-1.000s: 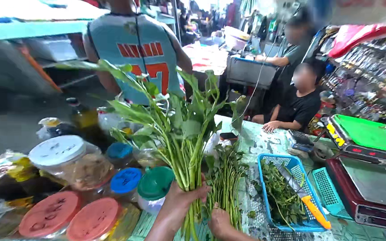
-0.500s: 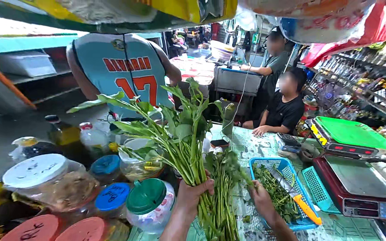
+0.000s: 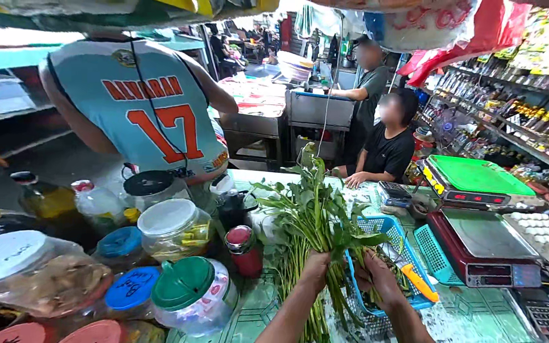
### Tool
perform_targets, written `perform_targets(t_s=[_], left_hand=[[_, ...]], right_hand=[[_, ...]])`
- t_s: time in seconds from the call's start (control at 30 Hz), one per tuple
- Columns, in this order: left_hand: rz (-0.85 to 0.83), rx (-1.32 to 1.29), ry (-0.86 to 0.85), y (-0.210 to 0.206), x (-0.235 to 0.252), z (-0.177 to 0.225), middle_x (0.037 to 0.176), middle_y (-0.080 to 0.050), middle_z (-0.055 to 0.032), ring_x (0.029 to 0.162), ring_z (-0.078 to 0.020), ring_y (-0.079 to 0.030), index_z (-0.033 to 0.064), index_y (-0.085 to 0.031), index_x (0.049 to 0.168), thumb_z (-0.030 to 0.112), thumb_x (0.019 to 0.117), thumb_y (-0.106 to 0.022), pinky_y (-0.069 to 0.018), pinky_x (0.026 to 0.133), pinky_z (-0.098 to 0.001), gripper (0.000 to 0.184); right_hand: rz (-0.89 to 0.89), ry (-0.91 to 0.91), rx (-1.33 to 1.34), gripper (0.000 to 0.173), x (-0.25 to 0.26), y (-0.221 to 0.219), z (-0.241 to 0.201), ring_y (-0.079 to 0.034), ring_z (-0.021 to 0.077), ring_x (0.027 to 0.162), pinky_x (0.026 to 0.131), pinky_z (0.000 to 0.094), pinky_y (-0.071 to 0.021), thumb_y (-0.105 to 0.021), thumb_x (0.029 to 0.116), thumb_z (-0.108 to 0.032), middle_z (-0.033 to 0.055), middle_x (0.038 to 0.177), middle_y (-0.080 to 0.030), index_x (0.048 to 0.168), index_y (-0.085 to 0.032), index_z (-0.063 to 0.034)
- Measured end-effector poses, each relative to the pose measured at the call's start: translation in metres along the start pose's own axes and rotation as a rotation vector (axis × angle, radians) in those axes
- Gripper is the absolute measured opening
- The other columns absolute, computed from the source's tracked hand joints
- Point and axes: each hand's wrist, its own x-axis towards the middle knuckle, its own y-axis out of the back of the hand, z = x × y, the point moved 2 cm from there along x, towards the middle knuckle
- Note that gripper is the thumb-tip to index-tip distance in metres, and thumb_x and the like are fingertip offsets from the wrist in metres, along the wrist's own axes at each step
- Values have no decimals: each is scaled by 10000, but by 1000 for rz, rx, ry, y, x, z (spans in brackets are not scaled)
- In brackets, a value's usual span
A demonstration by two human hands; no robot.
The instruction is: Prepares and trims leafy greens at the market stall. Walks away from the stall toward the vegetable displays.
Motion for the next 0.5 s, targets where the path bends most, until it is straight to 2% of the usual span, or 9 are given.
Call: perform_targets(t_s=[0.1, 0.17, 0.27, 0.37, 0.43, 0.5], left_hand=[[-48, -36, 25, -10, 6, -8, 862, -710, -159, 684, -240, -709, -17, -527, 1207, -40, 987, -515, -617, 624, -371, 222], [-70, -34, 35, -15, 7, -12, 859, -704, -160, 690, -239, -709, -17, -522, 1192, -47, 973, -495, -616, 630, -373, 224], [-49, -17, 40, -21, 14, -17, 873, -700, -147, 709, -229, -701, -12, -555, 1185, -5, 980, -541, -611, 642, -382, 206], [39, 16, 83, -28, 18, -16, 857, -699, -156, 692, -237, -705, -12, -533, 1186, -27, 926, -576, -608, 616, -383, 265], [89, 66, 95, -32, 21, -18, 881, -690, -168, 708, -250, -707, -15, -511, 1205, -38, 913, -571, -609, 612, -393, 300], [147, 128, 94, -34, 24, -23, 896, -667, -150, 725, -227, -687, -6, -515, 1202, -44, 905, -576, -593, 622, -389, 305]], right_hand=[[-33, -58, 15, 356, -2, 8, 4, -456, 52, 493, 449, 199, -415, -276, 1125, -293, -14, 695, -504, 1276, -510, -71], [-32, -111, 0, 346, -3, 12, 2, -453, 50, 495, 445, 194, -412, -270, 1127, -286, -11, 707, -504, 1265, -509, -78], [-54, -203, -27, 391, -5, 22, -1, -433, 40, 479, 425, 187, -390, -248, 1124, -267, -20, 697, -496, 1323, -515, -63], [-111, -330, -18, 372, -6, 32, 0, -439, 32, 472, 417, 174, -390, -244, 1128, -264, -29, 704, -506, 1328, -506, -93], [-132, -375, 12, 367, -6, 39, 2, -427, 27, 454, 406, 166, -381, -222, 1127, -284, -41, 668, -482, 1240, -512, -90], [-77, -357, -48, 409, -7, 43, 4, -427, 34, 447, 400, 172, -381, -218, 1130, -328, -34, 655, -481, 1217, -527, -74]])
